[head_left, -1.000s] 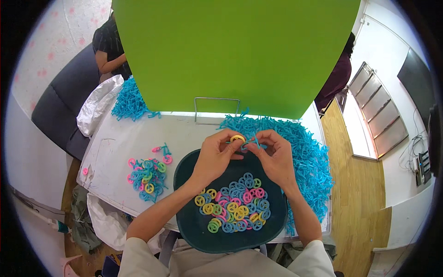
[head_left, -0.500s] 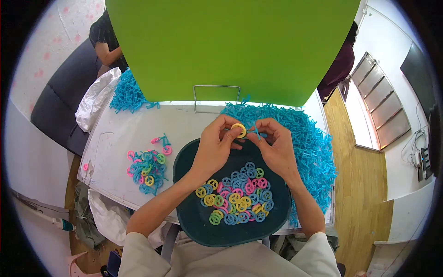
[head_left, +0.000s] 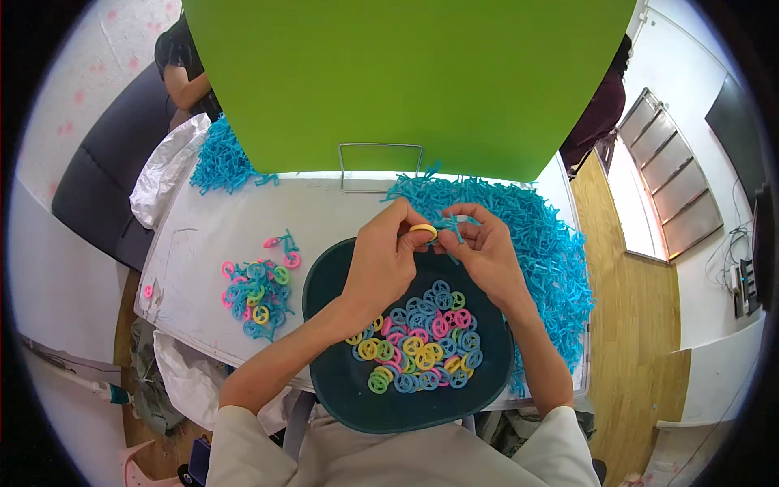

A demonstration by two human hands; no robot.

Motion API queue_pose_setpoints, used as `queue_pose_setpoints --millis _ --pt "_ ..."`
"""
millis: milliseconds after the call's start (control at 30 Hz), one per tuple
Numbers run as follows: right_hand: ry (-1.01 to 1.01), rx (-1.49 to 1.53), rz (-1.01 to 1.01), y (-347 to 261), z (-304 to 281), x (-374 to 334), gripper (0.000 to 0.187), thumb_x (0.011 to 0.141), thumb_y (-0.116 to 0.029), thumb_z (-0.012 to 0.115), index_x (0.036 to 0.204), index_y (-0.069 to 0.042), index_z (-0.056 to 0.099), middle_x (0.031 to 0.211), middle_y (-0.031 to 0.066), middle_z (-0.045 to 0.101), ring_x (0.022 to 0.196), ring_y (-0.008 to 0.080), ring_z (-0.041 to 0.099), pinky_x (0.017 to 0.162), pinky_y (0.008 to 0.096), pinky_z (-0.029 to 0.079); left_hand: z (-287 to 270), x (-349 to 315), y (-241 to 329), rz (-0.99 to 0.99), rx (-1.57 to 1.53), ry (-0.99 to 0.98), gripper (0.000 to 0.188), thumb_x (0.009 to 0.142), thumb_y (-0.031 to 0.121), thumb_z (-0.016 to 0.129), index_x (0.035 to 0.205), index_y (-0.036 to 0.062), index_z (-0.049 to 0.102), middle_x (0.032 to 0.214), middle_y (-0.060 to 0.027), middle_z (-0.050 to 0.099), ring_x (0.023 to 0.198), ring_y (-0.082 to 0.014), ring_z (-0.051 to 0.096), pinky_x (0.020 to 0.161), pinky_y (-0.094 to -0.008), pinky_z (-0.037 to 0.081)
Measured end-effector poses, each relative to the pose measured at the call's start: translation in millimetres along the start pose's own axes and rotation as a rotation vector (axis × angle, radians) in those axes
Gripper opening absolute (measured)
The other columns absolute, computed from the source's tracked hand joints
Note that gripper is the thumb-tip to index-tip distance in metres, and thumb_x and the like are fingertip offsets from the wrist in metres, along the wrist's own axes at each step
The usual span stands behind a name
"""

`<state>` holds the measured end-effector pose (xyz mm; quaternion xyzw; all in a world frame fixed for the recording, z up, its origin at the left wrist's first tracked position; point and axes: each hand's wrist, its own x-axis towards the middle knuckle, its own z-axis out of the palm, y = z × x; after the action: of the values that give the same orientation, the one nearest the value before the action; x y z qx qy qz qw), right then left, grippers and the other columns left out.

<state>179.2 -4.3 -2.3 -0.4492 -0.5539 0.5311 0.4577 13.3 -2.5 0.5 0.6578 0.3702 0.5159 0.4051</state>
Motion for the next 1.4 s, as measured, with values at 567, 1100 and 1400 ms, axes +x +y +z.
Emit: queue_pose_setpoints --millis 567,1100,1400 --pt "0.215 -0.31 -0.22 -7 8 -5 0.015 0.085 -0.01 0.071 0.094 0.001 0.07 0.074 0.0054 0.069 0.069 0.0065 0.062 0.062 0.0204 0.05 -4 6 -3 -0.067 -0.284 0.049 0.016 0.094 0.004 0.053 0.106 -0.0063 0.06 0.093 -0.0106 0.064 0.083 -0.0145 0.066 0.076 -0.0266 0.057" --pt "0.19 -0.354 -0.203 -10 10 -7 0.016 0.085 -0.012 0.071 0.094 0.001 0.07 0.074 0.0048 0.069 0.067 0.0056 0.062 0.059 0.0188 0.048 -5 3 0 -0.186 -0.308 0.047 0.021 0.095 0.01 0.055 0.108 -0.0052 0.06 0.098 -0.0098 0.061 0.085 -0.0182 0.067 0.073 -0.0281 0.059" --pt "0.228 -0.32 -0.136 -14 13 -9 0.016 0.086 -0.014 0.07 0.093 0.001 0.071 0.074 0.0044 0.069 0.065 0.0055 0.061 0.058 0.0193 0.047 2 -1 2 -0.127 -0.354 0.102 0.018 0.095 0.007 0.054 0.106 -0.0061 0.059 0.103 -0.012 0.063 0.086 -0.0172 0.067 0.076 -0.0287 0.059"
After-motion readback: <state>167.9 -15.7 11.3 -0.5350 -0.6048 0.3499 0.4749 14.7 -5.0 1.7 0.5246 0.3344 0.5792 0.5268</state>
